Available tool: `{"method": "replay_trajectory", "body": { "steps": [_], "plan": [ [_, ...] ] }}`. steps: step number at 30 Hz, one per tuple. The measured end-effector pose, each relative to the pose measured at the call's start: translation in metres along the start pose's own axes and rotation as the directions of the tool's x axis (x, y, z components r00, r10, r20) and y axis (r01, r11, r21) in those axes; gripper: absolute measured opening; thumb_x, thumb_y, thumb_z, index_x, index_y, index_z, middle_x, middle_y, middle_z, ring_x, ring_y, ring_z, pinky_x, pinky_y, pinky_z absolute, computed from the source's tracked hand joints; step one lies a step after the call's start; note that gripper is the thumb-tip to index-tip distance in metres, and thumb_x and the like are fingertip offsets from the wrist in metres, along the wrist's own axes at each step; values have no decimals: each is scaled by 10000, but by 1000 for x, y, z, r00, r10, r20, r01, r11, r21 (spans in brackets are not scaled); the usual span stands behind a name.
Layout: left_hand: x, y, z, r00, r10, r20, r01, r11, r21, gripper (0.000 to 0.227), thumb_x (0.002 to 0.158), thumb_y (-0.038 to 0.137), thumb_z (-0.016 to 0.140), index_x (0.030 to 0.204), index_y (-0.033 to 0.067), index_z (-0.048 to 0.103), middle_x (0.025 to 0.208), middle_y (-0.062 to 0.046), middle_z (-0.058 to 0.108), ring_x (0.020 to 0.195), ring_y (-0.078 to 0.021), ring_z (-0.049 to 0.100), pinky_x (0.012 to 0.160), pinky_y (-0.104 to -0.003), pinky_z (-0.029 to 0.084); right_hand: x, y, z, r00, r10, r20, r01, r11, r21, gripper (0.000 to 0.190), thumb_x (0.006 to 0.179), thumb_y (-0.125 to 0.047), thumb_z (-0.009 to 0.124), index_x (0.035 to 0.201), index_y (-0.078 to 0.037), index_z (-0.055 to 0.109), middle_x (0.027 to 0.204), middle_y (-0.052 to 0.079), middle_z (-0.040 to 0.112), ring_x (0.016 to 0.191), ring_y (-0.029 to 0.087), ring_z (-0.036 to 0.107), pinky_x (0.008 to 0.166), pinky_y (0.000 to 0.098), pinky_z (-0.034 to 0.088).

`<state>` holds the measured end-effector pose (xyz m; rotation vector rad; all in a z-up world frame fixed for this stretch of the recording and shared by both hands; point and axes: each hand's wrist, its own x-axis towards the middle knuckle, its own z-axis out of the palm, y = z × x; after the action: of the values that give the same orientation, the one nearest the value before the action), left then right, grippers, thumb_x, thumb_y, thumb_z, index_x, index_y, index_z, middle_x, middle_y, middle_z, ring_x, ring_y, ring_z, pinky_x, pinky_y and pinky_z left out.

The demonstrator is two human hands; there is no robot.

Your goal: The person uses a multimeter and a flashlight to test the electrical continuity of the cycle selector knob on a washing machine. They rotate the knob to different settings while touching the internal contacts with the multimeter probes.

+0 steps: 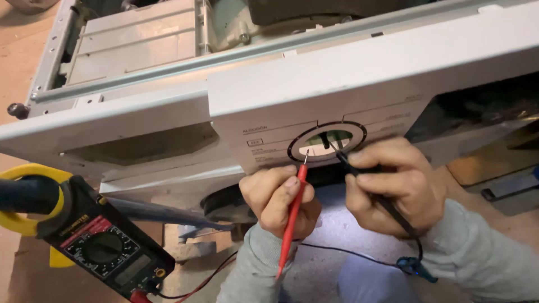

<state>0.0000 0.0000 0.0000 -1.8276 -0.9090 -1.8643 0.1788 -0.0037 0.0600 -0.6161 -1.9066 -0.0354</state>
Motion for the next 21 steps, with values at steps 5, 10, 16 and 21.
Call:
{"method": "replay_trajectory", "body": {
  "steps": [5,10,16,21],
  "plan": [
    [0,0,7,998,-17,-52,17,1000,3,233,1023,157,671,1140,92,481,1037,-111,623,875,-235,582,806,-369,466,-70,12,-28,975,132,177,-182,934,306,353,755,37,759,1025,-49,549,1035,165,613,865,290,701,724,370,599],
    [-3,-1,9,996,-44,-72,45,999,5,225,1022,173,650,1155,96,485,1027,-93,620,860,-209,592,785,-341,470,-167,-35,17,968,247,-54,-185,837,516,288,846,10,823,1011,-83,606,1007,91,680,857,235,752,741,400,627],
    [-5,-3,8,998,-56,-39,55,998,-21,231,1016,129,665,1163,98,489,1039,-82,602,862,-209,592,786,-343,476,-379,-18,32,654,738,167,-739,576,350,261,719,-42,866,893,-33,672,911,160,722,785,206,709,694,334,589],
    [-6,-4,7,999,-34,-6,34,999,-18,273,984,125,696,1159,98,488,1046,-85,606,857,-201,595,788,-363,454,-562,15,26,101,895,434,-984,153,-88,183,750,-132,880,862,-60,755,784,96,754,729,172,755,705,306,601]
  ]
}}
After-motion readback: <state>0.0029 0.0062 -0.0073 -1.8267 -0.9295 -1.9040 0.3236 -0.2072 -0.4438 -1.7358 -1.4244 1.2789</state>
